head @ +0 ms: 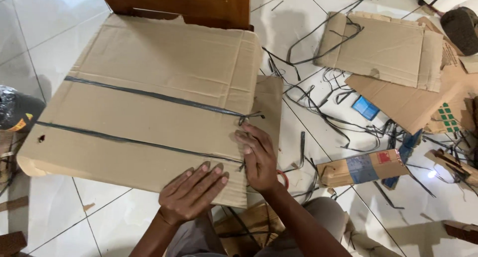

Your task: Securing cardboard packaging by threading and tying plastic straps through holes

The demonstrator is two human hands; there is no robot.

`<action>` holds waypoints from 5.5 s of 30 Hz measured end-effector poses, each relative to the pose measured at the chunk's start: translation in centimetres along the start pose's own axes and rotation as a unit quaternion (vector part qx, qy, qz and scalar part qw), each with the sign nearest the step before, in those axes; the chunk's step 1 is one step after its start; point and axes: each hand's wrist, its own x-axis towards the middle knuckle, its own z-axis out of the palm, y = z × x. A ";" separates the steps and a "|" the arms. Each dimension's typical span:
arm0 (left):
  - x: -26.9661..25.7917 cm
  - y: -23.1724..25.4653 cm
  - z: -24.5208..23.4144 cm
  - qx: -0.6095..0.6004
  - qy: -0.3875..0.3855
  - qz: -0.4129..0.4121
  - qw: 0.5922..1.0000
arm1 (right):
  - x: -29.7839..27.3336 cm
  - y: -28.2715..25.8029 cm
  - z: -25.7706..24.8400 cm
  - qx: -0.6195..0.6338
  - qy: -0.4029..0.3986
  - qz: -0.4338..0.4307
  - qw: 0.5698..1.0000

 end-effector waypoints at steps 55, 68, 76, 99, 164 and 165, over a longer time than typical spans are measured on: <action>-10.5 26.3 43.6 -0.233 -0.286 -0.201 0.908 | -29.6 33.1 -18.1 -0.511 -0.256 0.408 0.712; -6.7 26.5 45.9 -0.178 -0.278 -0.279 0.902 | -28.5 36.7 -18.1 -0.550 -0.042 0.314 0.773; -3.1 23.2 50.8 -0.196 -0.202 -0.350 0.894 | -27.8 36.6 -18.0 -0.536 -0.036 0.341 0.771; 15.5 2.3 74.5 -0.173 -0.412 -0.227 0.865 | -27.8 38.8 -17.3 -0.550 -0.003 0.327 0.768; -29.9 14.3 8.3 -0.383 -0.328 -0.469 0.725 | -34.9 14.8 -13.8 0.000 0.280 0.578 0.766; -30.5 13.8 8.0 -0.374 -0.317 -0.522 0.698 | -35.4 14.6 -13.9 -0.083 0.250 0.582 0.770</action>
